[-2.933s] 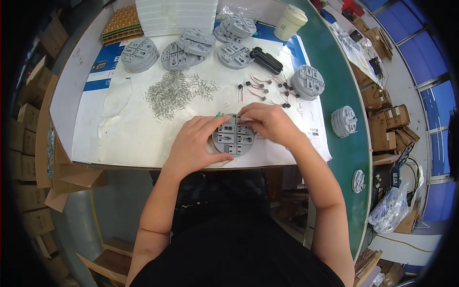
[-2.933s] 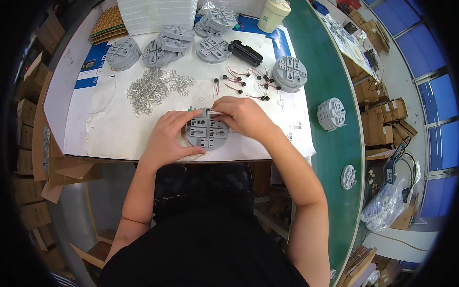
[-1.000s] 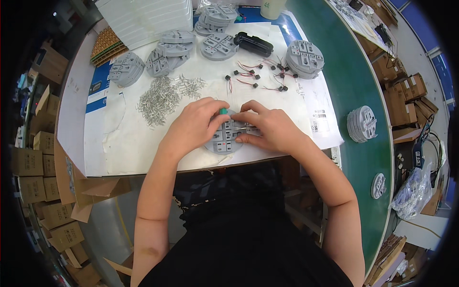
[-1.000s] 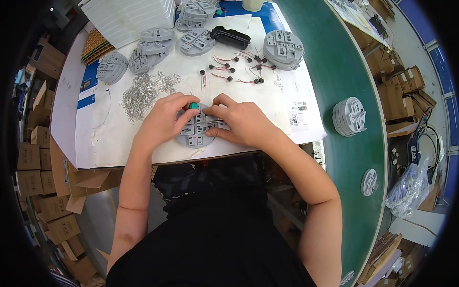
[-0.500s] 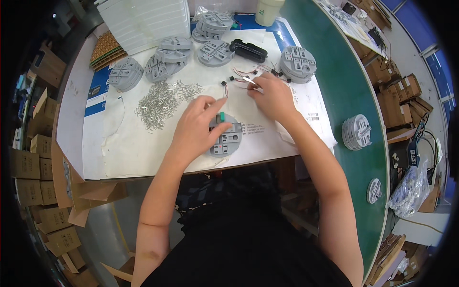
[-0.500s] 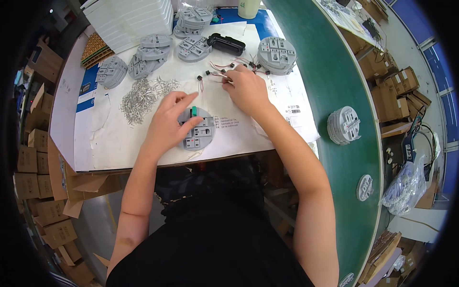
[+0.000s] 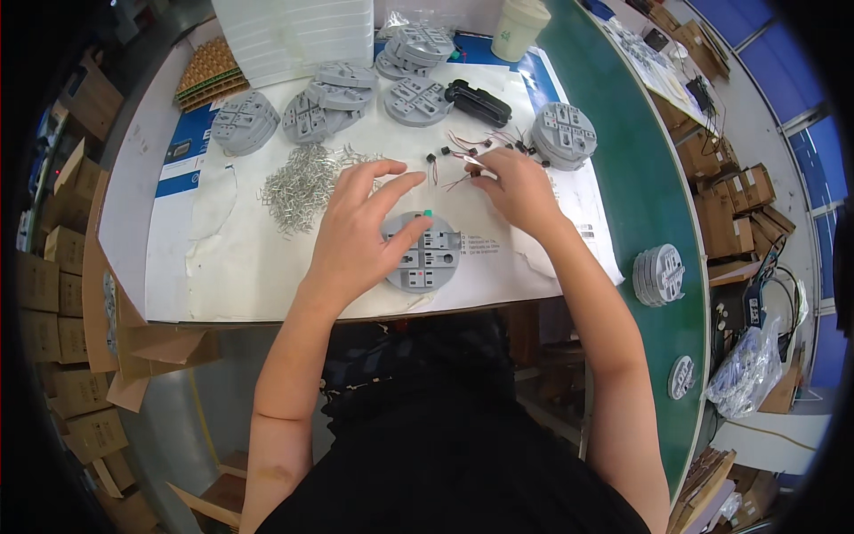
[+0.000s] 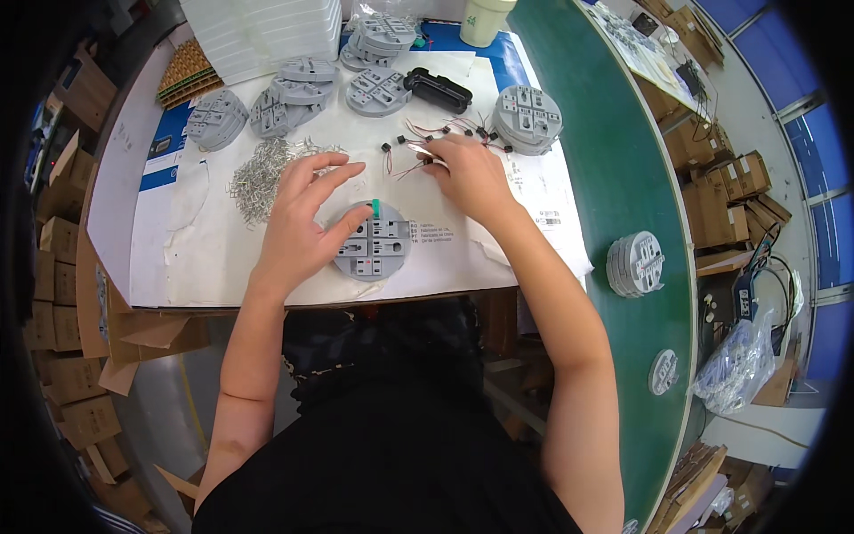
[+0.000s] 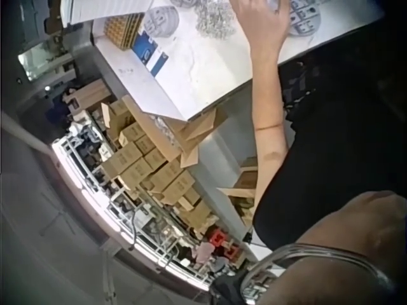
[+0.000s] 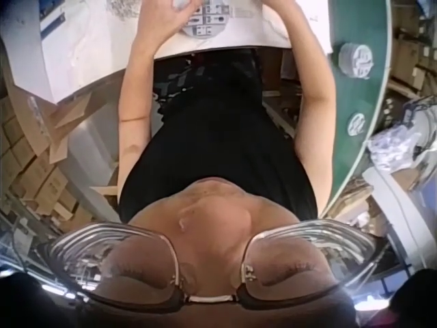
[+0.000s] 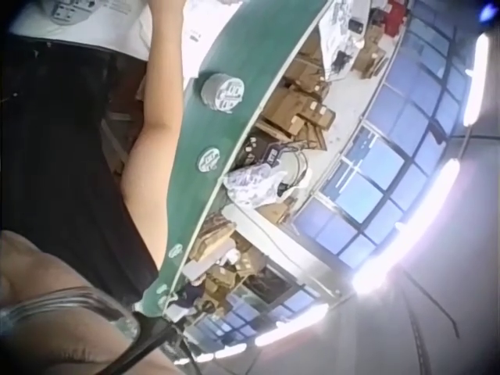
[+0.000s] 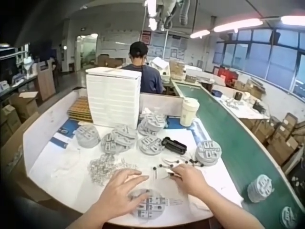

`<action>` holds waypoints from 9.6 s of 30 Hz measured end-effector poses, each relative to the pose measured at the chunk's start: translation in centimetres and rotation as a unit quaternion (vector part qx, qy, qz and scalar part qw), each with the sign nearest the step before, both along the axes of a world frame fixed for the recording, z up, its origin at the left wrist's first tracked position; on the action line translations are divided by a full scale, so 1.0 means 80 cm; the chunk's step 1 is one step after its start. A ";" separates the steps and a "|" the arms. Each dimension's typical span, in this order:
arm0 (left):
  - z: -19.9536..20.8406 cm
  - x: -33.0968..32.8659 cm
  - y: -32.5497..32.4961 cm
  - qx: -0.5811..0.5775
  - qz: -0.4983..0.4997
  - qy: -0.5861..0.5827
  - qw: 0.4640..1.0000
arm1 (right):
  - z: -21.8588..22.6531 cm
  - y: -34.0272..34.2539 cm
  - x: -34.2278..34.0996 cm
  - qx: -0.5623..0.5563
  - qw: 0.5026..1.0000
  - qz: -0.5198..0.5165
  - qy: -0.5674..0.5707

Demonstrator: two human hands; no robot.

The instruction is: Assembling small electrical components into circular grey plastic housings at an industrial workbench.

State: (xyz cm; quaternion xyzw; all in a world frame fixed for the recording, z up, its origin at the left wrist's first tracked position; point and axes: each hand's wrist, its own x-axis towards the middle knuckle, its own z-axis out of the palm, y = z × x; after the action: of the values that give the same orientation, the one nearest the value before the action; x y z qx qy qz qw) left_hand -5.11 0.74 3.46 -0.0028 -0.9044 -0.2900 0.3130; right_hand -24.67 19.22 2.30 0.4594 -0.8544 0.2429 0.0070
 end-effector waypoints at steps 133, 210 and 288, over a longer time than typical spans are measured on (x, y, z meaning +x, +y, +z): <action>-0.036 0.046 0.022 0.212 -0.042 -0.186 0.959 | 0.114 0.121 -0.333 -0.196 0.973 -0.121 -0.011; -0.057 0.042 0.028 0.149 0.008 -0.122 0.981 | -0.010 0.011 0.122 0.077 0.986 0.105 0.101; -0.073 0.067 -0.008 0.387 -0.022 -0.102 0.916 | 0.040 0.264 -0.183 -0.051 0.920 -0.388 -0.025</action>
State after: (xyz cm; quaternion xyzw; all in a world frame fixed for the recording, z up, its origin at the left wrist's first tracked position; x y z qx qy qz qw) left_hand 0.23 0.09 -2.42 0.1282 -0.7479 -0.6233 0.1891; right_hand -39.34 40.32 5.47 0.0850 -0.9520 0.2755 0.1028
